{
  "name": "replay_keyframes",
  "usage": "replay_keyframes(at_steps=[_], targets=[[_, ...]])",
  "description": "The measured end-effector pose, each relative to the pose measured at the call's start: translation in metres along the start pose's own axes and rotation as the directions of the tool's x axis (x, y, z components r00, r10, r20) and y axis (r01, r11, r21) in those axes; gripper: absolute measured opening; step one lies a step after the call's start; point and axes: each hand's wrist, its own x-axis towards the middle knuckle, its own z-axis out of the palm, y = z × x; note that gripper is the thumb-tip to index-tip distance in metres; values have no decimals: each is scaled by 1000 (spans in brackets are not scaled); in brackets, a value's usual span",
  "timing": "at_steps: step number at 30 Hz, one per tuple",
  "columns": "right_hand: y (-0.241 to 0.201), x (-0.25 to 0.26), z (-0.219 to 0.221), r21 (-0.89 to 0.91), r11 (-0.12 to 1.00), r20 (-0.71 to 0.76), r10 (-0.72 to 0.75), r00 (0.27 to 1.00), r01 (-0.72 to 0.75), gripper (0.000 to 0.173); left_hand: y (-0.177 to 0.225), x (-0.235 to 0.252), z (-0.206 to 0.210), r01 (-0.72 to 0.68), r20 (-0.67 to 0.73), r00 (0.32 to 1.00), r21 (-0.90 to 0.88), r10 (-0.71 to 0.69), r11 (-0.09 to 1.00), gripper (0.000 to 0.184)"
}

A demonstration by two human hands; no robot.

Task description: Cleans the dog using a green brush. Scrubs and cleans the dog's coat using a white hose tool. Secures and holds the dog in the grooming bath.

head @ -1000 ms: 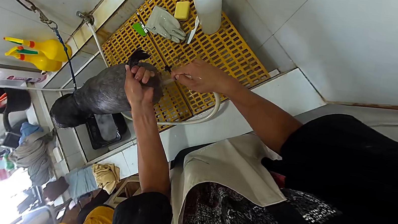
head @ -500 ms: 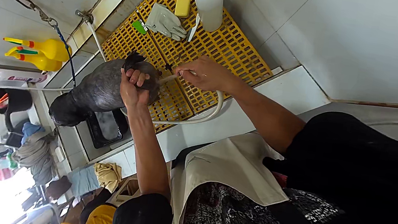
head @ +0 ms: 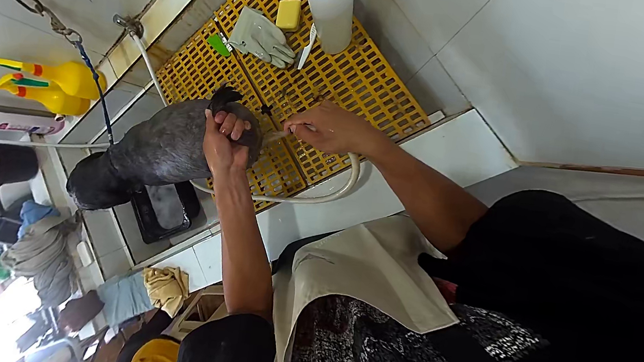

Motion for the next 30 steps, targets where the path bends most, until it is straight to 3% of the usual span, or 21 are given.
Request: replay_keyframes(at_steps=[3, 7, 11, 15, 18, 22, 25, 27, 30], targets=[[-2, -1, -3, 8, 999, -74, -37, 997, 38, 32, -4, -3, 1, -8, 1, 1000, 35, 8, 999, 52], [5, 5, 3, -44, 999, 56, 21, 998, -19, 31, -3, -5, 1, -18, -8, 1000, 32, 19, 999, 51], [7, 10, -3, -25, 998, -40, 61, 997, -62, 32, -2, -2, -6, -19, -14, 1000, 15, 19, 1000, 51], [13, 13, -1, -20, 998, 72, 66, 995, -65, 32, 1, 0, -8, -15, -26, 1000, 13, 15, 1000, 52], [13, 14, 0, 55, 998, 80, 14, 997, -18, 32, 6, 2, -9, -25, -27, 999, -7, 24, 1000, 50], [11, 18, 7, -7, 998, 94, 64, 994, -64, 32, 5, 6, -13, -10, 2, 1000, 12, 10, 1000, 48], [16, 28, 2, -47, 987, 19, 157, 987, -156, 33, -5, 5, -14, -21, 34, 999, 158, 16, 987, 46], [22, 42, -8, -114, 955, -46, 269, 962, -272, 34, -13, 3, -17, -1, 68, 997, 372, -26, 928, 46], [34, 79, -29, -212, 884, -143, 393, 908, -416, 34, -25, 0, -25, -14, 148, 977, 768, -156, 640, 53]])
